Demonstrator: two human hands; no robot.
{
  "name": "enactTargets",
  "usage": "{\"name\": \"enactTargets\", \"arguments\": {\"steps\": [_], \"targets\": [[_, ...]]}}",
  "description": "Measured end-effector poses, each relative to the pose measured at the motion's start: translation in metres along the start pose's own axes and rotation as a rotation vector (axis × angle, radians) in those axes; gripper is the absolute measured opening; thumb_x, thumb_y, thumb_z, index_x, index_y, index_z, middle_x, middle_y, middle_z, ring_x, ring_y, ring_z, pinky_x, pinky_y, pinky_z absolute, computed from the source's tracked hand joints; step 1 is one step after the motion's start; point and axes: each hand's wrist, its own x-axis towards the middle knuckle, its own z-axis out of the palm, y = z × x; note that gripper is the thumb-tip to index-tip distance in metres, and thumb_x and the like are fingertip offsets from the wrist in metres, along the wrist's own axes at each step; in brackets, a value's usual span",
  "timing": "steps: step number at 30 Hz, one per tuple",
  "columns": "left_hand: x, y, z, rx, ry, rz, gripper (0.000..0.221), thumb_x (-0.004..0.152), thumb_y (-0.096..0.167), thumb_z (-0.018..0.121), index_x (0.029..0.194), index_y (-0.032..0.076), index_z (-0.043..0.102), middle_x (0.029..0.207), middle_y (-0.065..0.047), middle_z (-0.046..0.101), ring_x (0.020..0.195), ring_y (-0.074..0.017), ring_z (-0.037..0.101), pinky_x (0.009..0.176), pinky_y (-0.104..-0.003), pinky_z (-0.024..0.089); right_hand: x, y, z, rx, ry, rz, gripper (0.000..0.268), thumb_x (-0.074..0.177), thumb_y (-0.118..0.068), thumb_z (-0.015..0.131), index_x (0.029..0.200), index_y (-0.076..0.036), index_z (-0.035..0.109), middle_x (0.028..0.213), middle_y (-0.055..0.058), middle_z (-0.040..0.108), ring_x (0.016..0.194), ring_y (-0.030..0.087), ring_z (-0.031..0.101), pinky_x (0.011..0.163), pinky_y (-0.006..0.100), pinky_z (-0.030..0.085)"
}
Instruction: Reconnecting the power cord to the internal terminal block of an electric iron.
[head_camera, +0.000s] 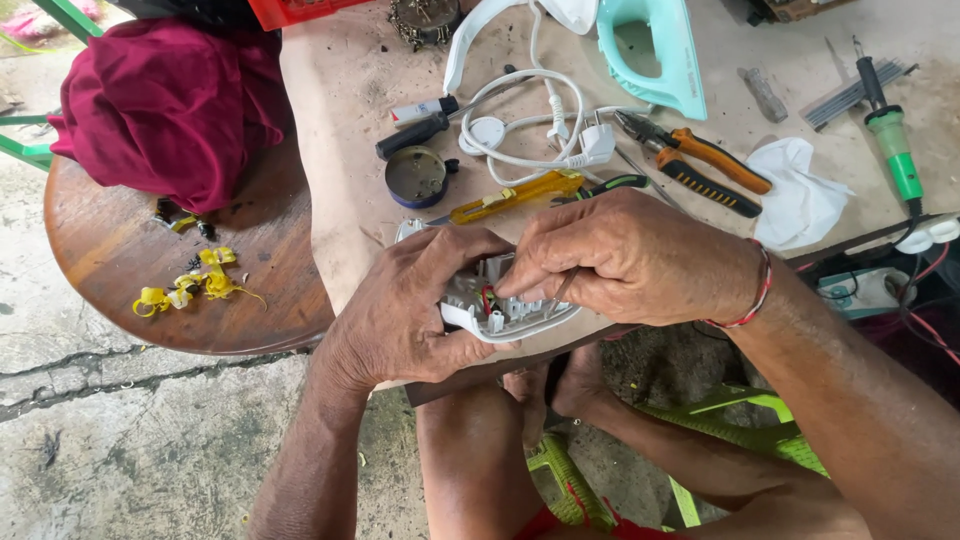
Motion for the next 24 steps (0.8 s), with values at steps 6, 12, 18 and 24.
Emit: {"name": "enactTargets", "arguments": {"steps": [6, 12, 18, 24], "targets": [[-0.004, -0.004, 0.007, 0.035, 0.033, 0.041, 0.058, 0.094, 0.054, 0.061, 0.125, 0.006, 0.051, 0.108, -0.014, 0.067, 0.091, -0.0342, 0.069, 0.083, -0.043, 0.054, -0.009, -0.002, 0.005, -0.033, 0.007, 0.018, 0.043, 0.085, 0.009, 0.062, 0.117, -0.016, 0.075, 0.110, 0.001, 0.073, 0.084, 0.015, 0.075, 0.074, 0.026, 0.057], [-0.005, 0.000, 0.008, 0.074, 0.044, 0.031, 0.055, 0.093, 0.046, 0.068, 0.127, 0.006, 0.051, 0.115, -0.015, 0.069, 0.099, -0.0357, 0.071, 0.089, -0.044, 0.055, -0.016, -0.015, 0.001, -0.151, -0.040, 0.038, 0.033, 0.093, -0.014, 0.071, 0.125, -0.018, 0.069, 0.122, 0.001, 0.071, 0.092, 0.022, 0.076, 0.074, 0.034, 0.055], [-0.004, 0.000, 0.012, 0.093, 0.034, 0.061, 0.055, 0.093, 0.047, 0.069, 0.126, 0.006, 0.051, 0.116, -0.015, 0.069, 0.102, -0.0361, 0.072, 0.089, -0.045, 0.055, -0.023, -0.007, 0.000, -0.160, -0.069, 0.041, 0.050, 0.081, -0.001, 0.073, 0.127, -0.021, 0.073, 0.127, 0.001, 0.074, 0.093, 0.017, 0.079, 0.075, 0.031, 0.060], [-0.006, -0.001, 0.016, 0.101, 0.028, 0.116, 0.054, 0.098, 0.050, 0.055, 0.126, 0.004, 0.051, 0.116, -0.016, 0.068, 0.103, -0.0363, 0.072, 0.088, -0.047, 0.056, -0.026, -0.002, 0.008, -0.152, -0.022, -0.007, 0.038, 0.087, -0.011, 0.078, 0.123, -0.021, 0.075, 0.122, 0.006, 0.077, 0.110, 0.021, 0.077, 0.094, 0.033, 0.063]]}}
